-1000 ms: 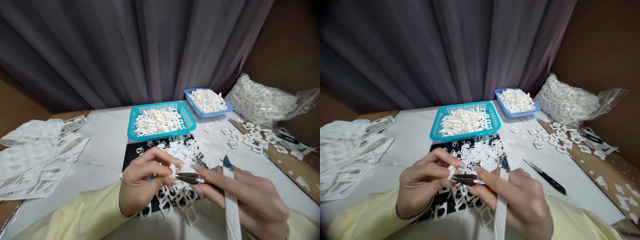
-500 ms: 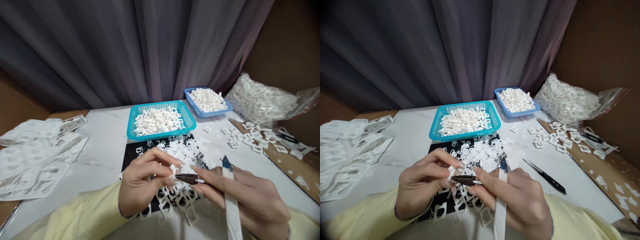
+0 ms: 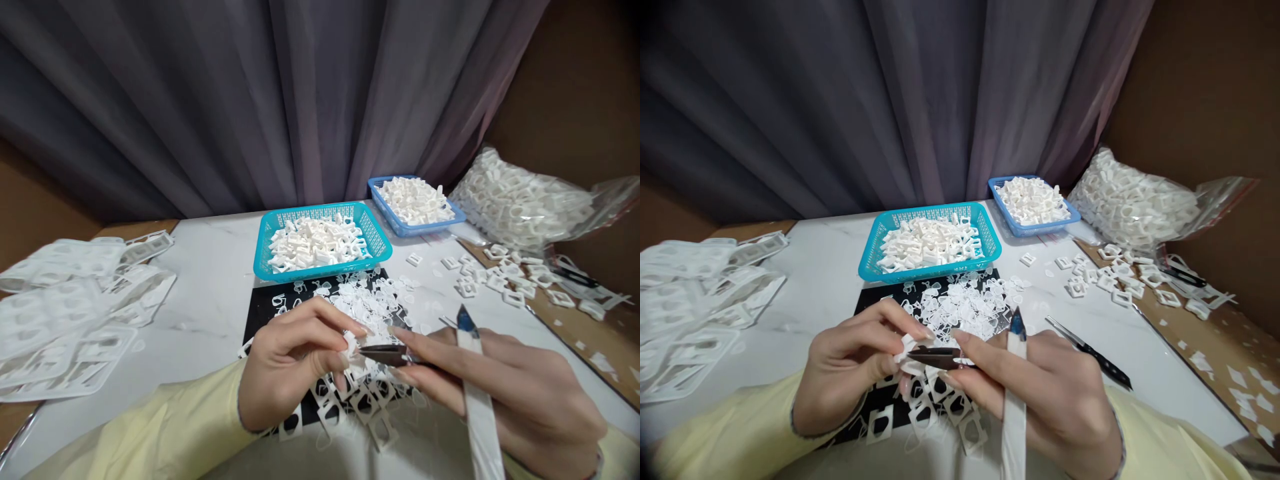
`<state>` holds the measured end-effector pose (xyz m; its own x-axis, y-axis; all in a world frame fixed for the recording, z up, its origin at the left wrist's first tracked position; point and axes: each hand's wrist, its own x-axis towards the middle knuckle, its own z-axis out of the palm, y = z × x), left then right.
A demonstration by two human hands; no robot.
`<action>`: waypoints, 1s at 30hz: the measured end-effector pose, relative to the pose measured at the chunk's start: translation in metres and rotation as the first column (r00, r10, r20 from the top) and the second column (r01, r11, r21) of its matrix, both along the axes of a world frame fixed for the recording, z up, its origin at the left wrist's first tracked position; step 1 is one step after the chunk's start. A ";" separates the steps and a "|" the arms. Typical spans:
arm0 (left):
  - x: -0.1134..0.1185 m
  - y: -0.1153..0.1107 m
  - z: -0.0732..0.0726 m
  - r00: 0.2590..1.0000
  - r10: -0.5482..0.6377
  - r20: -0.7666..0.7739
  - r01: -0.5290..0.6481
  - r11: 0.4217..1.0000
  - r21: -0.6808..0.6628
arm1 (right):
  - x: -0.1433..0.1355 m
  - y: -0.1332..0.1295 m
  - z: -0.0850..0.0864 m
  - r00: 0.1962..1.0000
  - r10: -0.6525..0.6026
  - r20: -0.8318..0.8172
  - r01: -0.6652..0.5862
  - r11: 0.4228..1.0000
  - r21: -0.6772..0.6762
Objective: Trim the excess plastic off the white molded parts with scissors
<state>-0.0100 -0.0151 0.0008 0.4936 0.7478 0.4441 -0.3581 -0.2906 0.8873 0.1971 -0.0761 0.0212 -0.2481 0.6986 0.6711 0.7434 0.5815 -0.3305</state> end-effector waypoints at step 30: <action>0.000 -0.001 -0.004 0.997 -0.078 0.021 0.080 0.986 -0.143 | 0.001 -0.004 -0.005 0.986 -0.056 0.157 0.051 0.998 0.035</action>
